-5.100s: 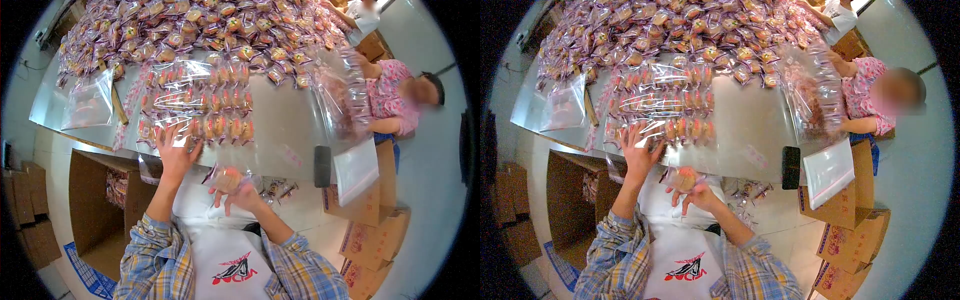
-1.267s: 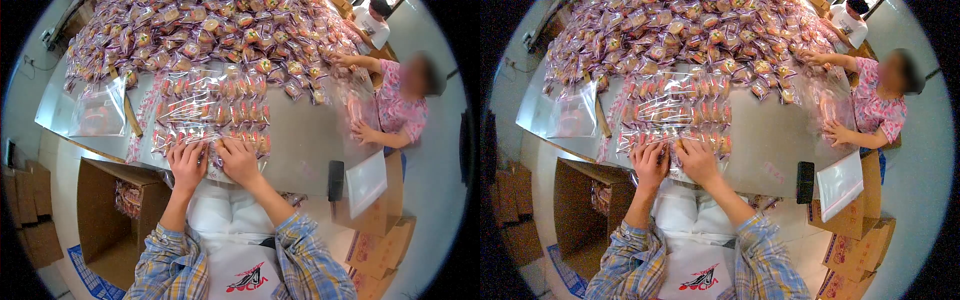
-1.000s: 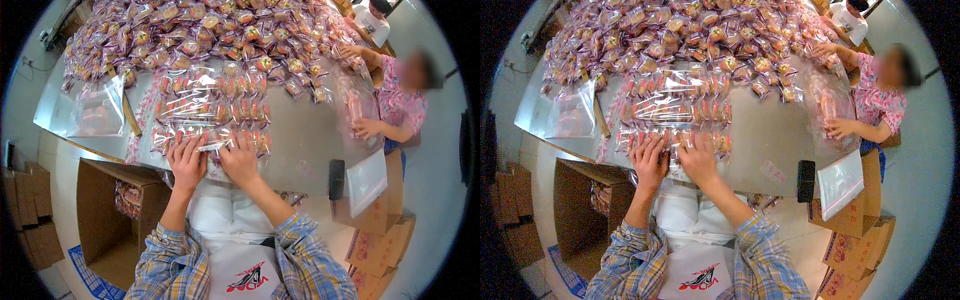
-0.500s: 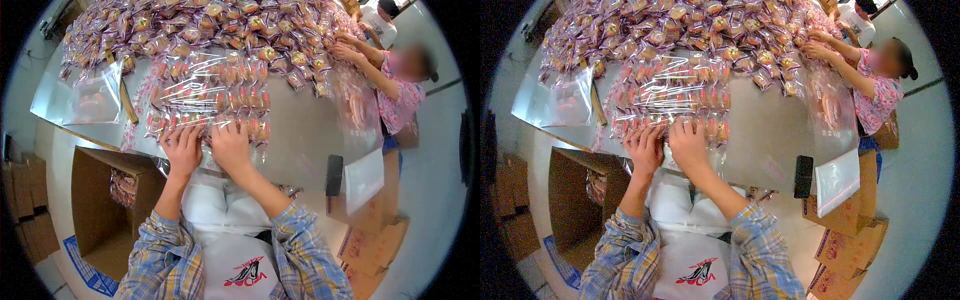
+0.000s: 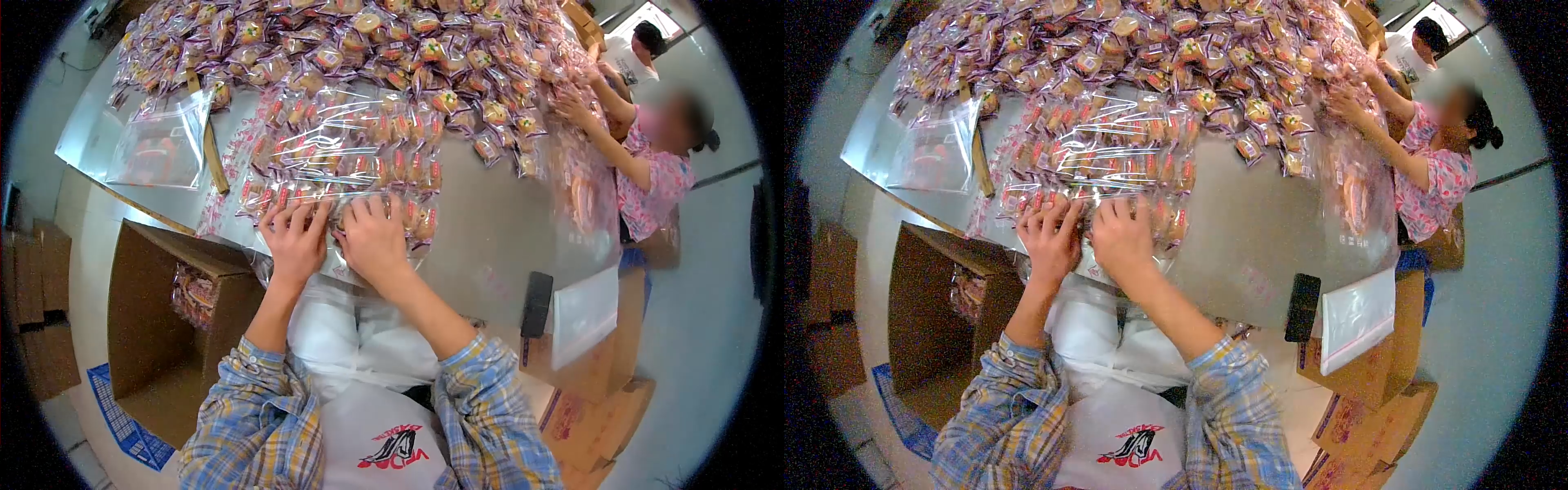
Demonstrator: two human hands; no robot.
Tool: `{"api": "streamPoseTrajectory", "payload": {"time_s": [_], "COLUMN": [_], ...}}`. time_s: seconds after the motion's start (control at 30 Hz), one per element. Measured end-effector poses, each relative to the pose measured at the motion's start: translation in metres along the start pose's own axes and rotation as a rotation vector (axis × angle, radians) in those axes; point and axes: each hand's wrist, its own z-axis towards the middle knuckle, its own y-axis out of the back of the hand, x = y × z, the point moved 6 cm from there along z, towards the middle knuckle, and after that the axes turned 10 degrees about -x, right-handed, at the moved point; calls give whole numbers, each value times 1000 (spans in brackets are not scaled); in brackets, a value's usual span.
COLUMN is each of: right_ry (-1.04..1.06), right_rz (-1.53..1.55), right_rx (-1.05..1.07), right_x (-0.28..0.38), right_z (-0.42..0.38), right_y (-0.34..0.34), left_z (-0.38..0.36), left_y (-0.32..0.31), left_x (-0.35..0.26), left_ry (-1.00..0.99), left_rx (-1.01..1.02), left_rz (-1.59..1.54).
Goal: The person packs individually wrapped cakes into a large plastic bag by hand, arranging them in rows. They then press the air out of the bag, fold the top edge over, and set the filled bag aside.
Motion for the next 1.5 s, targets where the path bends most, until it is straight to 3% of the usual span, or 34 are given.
{"api": "streamPoseTrajectory", "payload": {"time_s": [0.2,0.43,0.67,1.0,1.1,1.23,1.5], "right_ry": [-78,-72,-26,-24,36,-41,-50], "right_rz": [-36,32,-18,-78,27,89,85], "right_rx": [77,-37,-87,52,-16,-89,8], "right_x": [2,-5,-9,-5,-14,-15,-14], "right_z": [5,-4,-9,5,-4,-7,-5], "right_y": [-13,-9,-10,-15,-2,2,-9], "left_z": [2,29,22,18,24,23,24], "left_y": [2,13,4,5,10,3,6], "left_x": [1,-3,-1,1,-2,-5,-11], "left_ry": [-22,65,73,109,101,58,-47], "left_rx": [-59,40,-59,-141,-65,29,144], "left_rz": [-36,-133,-47,-91,-91,-55,9]}}
